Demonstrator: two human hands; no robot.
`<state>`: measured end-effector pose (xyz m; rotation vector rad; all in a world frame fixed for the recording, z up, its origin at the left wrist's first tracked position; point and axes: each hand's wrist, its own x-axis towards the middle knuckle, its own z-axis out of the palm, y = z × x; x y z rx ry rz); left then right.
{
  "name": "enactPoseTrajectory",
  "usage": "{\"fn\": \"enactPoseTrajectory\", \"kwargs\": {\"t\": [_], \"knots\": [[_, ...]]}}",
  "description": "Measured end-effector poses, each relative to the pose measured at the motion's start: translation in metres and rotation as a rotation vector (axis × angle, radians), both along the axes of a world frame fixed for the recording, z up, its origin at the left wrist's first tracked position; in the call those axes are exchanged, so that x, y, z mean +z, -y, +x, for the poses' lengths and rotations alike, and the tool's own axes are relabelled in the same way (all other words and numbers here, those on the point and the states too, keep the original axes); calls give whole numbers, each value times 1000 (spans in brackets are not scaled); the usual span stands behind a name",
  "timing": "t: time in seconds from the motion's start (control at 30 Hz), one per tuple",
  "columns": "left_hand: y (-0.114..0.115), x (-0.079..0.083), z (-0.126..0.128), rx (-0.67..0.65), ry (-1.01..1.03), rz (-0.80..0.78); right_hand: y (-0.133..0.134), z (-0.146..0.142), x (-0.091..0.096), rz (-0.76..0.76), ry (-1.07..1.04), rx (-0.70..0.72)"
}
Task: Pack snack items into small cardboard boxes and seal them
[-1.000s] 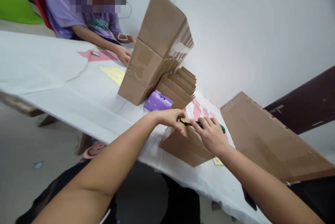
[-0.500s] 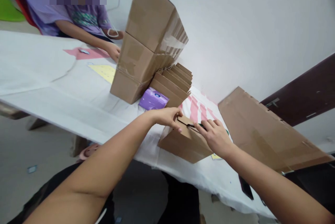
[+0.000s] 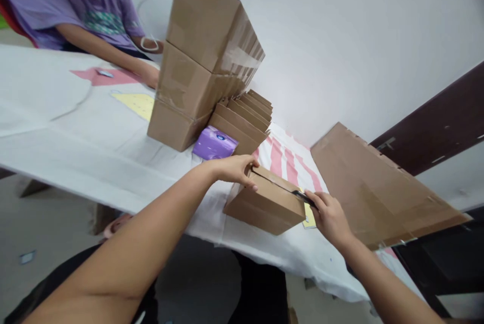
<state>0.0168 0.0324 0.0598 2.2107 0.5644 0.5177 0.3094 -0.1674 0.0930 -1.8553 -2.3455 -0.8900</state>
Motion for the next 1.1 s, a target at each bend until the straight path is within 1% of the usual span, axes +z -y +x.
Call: {"fn": "enactPoseTrajectory", "kwargs": {"t": [0.1, 0.17, 0.23, 0.27, 0.3, 0.33, 0.37, 0.4, 0.43, 0.5, 0.57, 0.63, 0.67, 0.7, 0.77, 0.83, 0.87, 0.93, 0.97, 1.1], "knots": [[-1, 0, 1, -12, 8, 16, 29, 34, -50, 43, -269, -126], [-1, 1, 1, -10, -5, 20, 46, 48, -85, 18, -360, -198], [0, 4, 0, -4, -26, 18, 57, 57, -114, -98, -376, -248], [1, 5, 0, 0, -35, 16, 58, 60, -123, -172, -370, -277], [2, 6, 0, 2, -40, 14, 58, 62, -128, -249, -365, -308], [3, 7, 0, 2, -44, 12, 55, 64, -127, -316, -363, -336], [3, 8, -1, 3, -47, 10, 51, 65, -121, -356, -370, -358], [4, 8, -1, 8, -48, 8, 44, 66, -111, -359, -388, -371], [5, 8, -1, 11, -49, 4, 36, 66, -96, -330, -417, -366], [6, 9, -1, 8, -44, 11, 17, 59, -59, -168, -505, -330], [7, 10, -1, -21, -29, 46, -4, 42, -23, -12, -621, -262], [7, 11, -2, -57, -28, 84, -24, 13, 2, 39, -694, -137], [8, 11, -2, -66, -37, 93, -33, -4, 9, 6, -708, -63], [8, 11, -2, -70, -47, 94, -42, -22, 12, -23, -712, 16], [7, 11, -2, -71, -58, 86, -58, -53, 9, -110, -673, 123], [7, 10, -2, -81, -55, 77, -71, -75, -1, -149, -639, 140], [7, 9, -2, -88, -52, 76, -77, -81, -6, -147, -630, 131], [6, 9, -1, -96, -46, 78, -86, -85, -15, -127, -662, 93], [6, 8, -1, -96, -43, 81, -90, -83, -17, -115, -713, 72], [4, 8, -1, -88, -50, 91, -95, -66, -16, -81, -1100, 24]]}}
